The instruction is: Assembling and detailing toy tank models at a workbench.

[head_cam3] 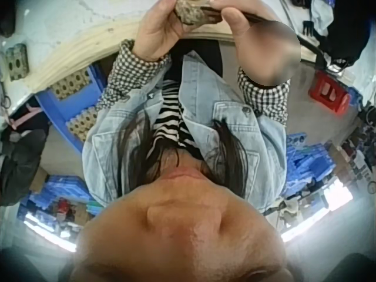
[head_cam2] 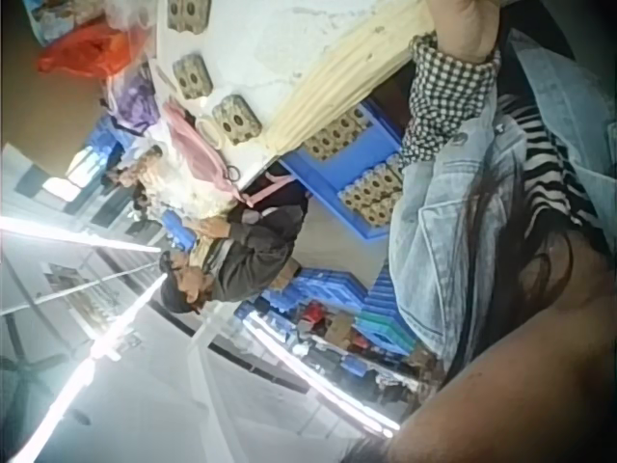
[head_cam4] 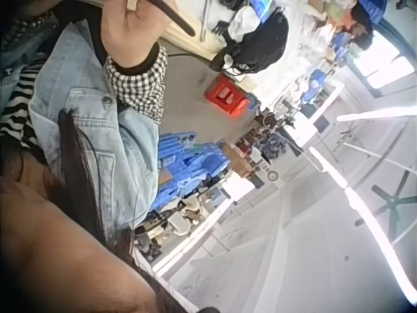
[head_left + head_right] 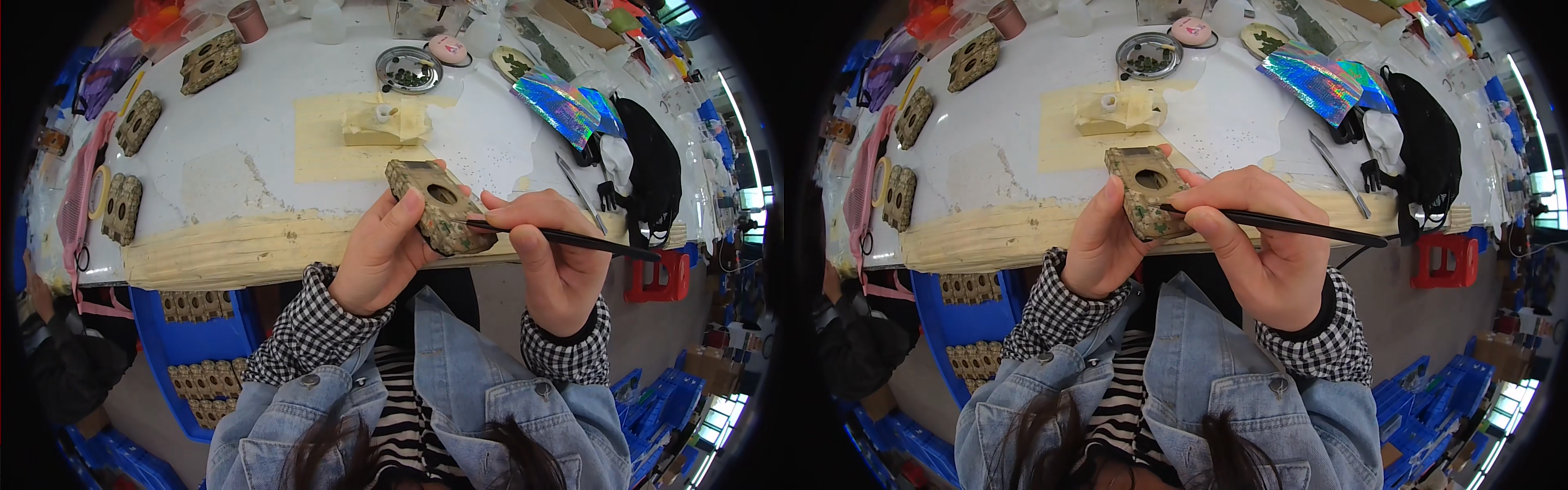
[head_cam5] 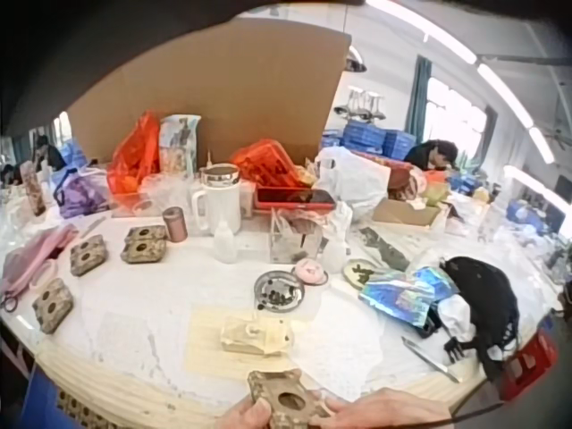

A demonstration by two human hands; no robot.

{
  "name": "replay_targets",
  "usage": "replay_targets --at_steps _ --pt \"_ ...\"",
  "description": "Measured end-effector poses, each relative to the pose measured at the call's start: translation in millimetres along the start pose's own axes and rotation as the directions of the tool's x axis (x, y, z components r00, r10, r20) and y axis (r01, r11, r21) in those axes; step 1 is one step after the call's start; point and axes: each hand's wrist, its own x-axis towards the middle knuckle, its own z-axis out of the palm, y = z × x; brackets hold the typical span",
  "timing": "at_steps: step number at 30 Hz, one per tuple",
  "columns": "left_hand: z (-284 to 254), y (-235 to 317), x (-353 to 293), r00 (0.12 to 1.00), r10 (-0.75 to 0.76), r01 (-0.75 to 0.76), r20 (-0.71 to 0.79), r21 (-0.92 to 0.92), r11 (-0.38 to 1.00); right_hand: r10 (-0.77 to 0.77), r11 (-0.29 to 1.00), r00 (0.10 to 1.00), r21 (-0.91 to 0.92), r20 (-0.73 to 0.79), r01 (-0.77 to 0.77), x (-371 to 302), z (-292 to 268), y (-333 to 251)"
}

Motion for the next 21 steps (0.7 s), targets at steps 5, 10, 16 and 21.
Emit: replay_targets --at_steps 5,10,16,21 --pt "0.1 0.2 -0.5 1.000 -0.005 0.005 0.002 0.002 1.000 -0.009 1.000 1.000 -0.009 -0.001 0.009 -0.3 0.1 0.6" --pt "0.4 0.7 0.4 1.000 0.002 -0.002 -0.001 0.006 1.000 -0.031 0.999 0.999 -0.024 0.005 0.032 0.5 0.8 0.1" --pt "-0.2 0.2 0.6 1.000 0.004 -0.004 0.004 0.000 1.000 -0.050 0.998 0.999 -0.042 0.006 0.050 0.0 0.4 0.8" --pt "-0.5 -0.4 0.4 1.000 0.008 -0.008 0.007 0.010 1.000 -0.057 0.997 0.998 -0.044 0.003 0.057 -0.4 0.2 1.2"
